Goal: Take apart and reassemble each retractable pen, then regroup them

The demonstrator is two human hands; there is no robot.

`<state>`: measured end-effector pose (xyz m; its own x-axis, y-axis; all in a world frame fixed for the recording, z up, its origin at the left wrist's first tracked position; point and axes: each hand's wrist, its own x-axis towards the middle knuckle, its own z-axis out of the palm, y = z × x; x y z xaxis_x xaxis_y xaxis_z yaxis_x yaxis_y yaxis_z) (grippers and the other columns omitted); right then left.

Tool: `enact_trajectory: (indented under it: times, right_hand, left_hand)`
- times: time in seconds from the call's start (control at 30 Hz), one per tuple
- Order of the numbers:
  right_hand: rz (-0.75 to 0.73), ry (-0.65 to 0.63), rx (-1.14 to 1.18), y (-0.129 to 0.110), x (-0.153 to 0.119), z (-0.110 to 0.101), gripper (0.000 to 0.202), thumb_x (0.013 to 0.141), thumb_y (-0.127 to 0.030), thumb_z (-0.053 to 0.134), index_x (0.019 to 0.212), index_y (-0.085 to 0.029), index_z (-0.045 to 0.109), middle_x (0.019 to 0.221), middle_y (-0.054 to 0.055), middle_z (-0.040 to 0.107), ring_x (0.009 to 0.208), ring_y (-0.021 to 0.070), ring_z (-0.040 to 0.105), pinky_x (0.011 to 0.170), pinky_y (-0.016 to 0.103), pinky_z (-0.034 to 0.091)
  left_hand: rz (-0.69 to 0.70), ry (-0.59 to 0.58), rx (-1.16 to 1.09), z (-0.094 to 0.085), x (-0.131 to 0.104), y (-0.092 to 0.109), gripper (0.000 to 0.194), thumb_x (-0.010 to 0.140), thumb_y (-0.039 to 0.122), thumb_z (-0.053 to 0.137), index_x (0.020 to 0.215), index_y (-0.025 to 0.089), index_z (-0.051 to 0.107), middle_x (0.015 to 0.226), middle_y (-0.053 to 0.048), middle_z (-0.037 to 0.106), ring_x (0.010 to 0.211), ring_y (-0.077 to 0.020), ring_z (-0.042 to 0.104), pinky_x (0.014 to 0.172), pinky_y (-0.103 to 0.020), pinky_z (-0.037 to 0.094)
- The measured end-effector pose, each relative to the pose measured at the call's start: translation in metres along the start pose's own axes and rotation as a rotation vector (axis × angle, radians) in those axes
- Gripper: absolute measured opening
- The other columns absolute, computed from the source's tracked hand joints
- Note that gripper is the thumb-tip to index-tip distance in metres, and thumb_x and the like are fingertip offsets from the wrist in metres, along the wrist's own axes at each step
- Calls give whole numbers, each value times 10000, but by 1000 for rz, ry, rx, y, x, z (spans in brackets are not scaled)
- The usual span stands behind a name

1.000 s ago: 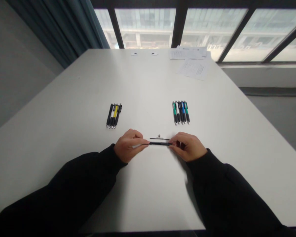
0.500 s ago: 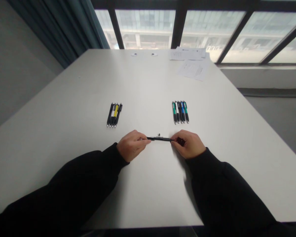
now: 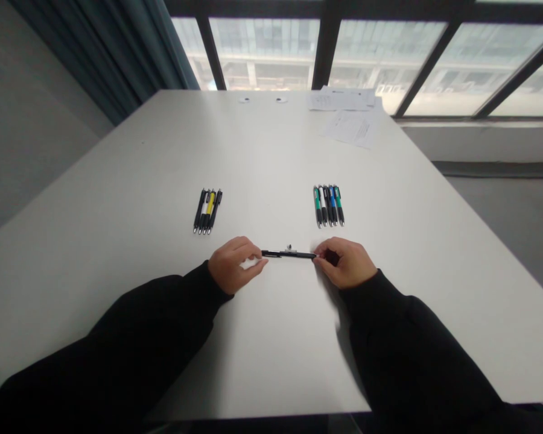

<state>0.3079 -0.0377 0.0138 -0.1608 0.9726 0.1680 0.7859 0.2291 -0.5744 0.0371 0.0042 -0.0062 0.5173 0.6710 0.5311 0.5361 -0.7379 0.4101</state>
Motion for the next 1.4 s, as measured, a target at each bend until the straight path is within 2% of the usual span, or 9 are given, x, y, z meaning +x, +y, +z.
enact_trajectory:
  times: [0.2, 0.47, 0.7, 1.2, 1.4]
  right_hand:
    - [27, -1, -25, 1, 0, -1, 122, 757, -282, 632, 776, -177, 690, 706, 50, 695, 620, 186, 620, 599, 312, 477]
    - [22, -6, -51, 4, 0, -4, 113, 759, -292, 649, 763, -189, 694, 727, 47, 712, 646, 192, 643, 620, 311, 493]
    - [22, -18, -32, 3, 0, -4, 119, 754, -306, 668, 763, -189, 689, 713, 42, 707, 626, 182, 636, 607, 305, 494]
    - [21, -20, -26, 7, 0, -2, 139, 775, -326, 661, 764, -190, 684, 730, 45, 704, 655, 188, 635, 626, 312, 490]
    - [9, -30, 77, 8, -1, 0, 215, 773, -332, 680, 913, -169, 698, 719, 42, 672, 592, 158, 606, 587, 292, 493]
  left_hand:
    - [-131, 38, 1, 1, -3, -5, 87, 730, 211, 682, 723, 176, 603, 623, 15, 513, 566, -115, 480, 548, -243, 391]
    - [-240, 15, 25, 0, -3, -6, 144, 711, 281, 685, 759, 171, 605, 642, 12, 507, 564, -119, 483, 556, -257, 392]
    - [-240, 11, -2, -2, -2, -5, 149, 714, 243, 666, 843, 171, 647, 662, 7, 532, 572, -120, 501, 570, -255, 412]
    - [-247, -7, -26, -2, -2, -6, 88, 750, 243, 649, 799, 178, 683, 645, 5, 541, 549, -109, 494, 563, -244, 407]
    - [-244, -3, -33, -3, -1, -5, 102, 762, 242, 644, 823, 175, 691, 658, 1, 550, 540, -101, 480, 556, -237, 411]
